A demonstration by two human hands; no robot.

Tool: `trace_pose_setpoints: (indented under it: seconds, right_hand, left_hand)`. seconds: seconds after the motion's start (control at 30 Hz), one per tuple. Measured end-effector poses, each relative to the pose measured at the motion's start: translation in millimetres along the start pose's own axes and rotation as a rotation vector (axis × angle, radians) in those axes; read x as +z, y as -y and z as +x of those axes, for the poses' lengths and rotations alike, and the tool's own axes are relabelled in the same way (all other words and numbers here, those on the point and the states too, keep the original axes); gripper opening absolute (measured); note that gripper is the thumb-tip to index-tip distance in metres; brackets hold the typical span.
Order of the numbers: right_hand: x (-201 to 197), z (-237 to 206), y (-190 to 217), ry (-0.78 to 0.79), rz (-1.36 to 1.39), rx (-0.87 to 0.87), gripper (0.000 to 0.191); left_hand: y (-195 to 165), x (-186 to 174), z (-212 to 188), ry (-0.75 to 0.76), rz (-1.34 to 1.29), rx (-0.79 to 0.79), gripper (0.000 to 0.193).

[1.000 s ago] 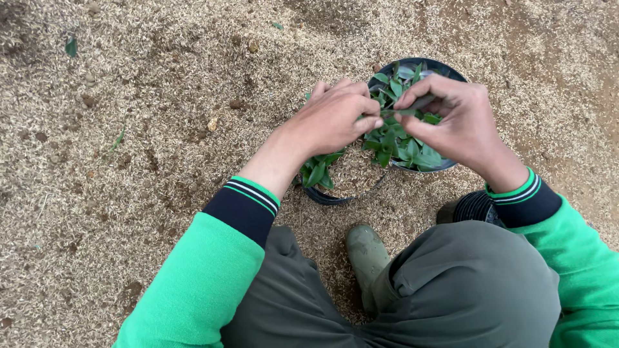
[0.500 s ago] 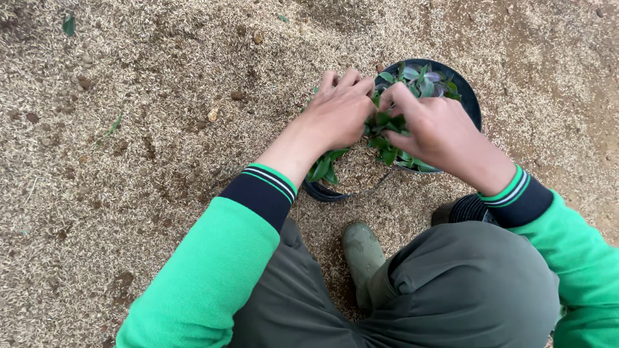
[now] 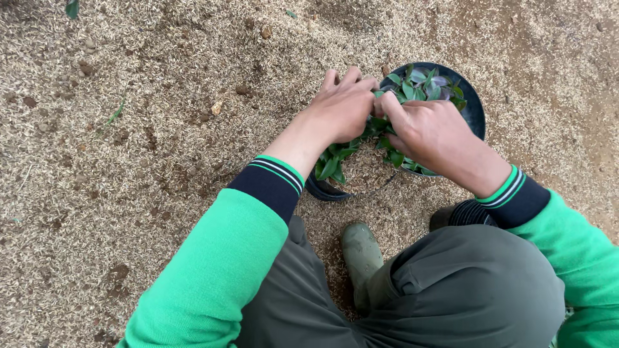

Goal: The person sits on a straw-covered floor and sorts green leaves by hand. They pick up leaves from a black bowl, separate them, and place them into a second black bowl.

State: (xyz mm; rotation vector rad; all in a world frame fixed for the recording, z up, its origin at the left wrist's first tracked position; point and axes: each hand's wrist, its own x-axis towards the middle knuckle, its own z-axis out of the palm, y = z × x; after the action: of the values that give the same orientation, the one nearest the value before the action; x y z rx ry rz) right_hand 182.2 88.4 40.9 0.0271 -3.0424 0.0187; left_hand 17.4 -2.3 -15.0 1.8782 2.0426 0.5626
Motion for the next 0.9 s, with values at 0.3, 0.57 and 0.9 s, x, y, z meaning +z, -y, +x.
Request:
trace_pose_setpoints:
  seconds: [0.3,0.57,0.9]
  right_hand:
    - [14,5,-3,0.061,0.111,0.09,0.052]
    - [26,5,-3,0.027,0.128,0.14,0.057]
    - [16,3,-2,0.072,0.416,0.247,0.059]
  left_hand:
    - [21,-9,-1,-0.282,-0.092,-0.091,0.049]
    - [17,-8,-1,-0.24,-0.082,-0.113,0.047]
    - [16,-9,1,-0.208,-0.092,-0.136,0.051]
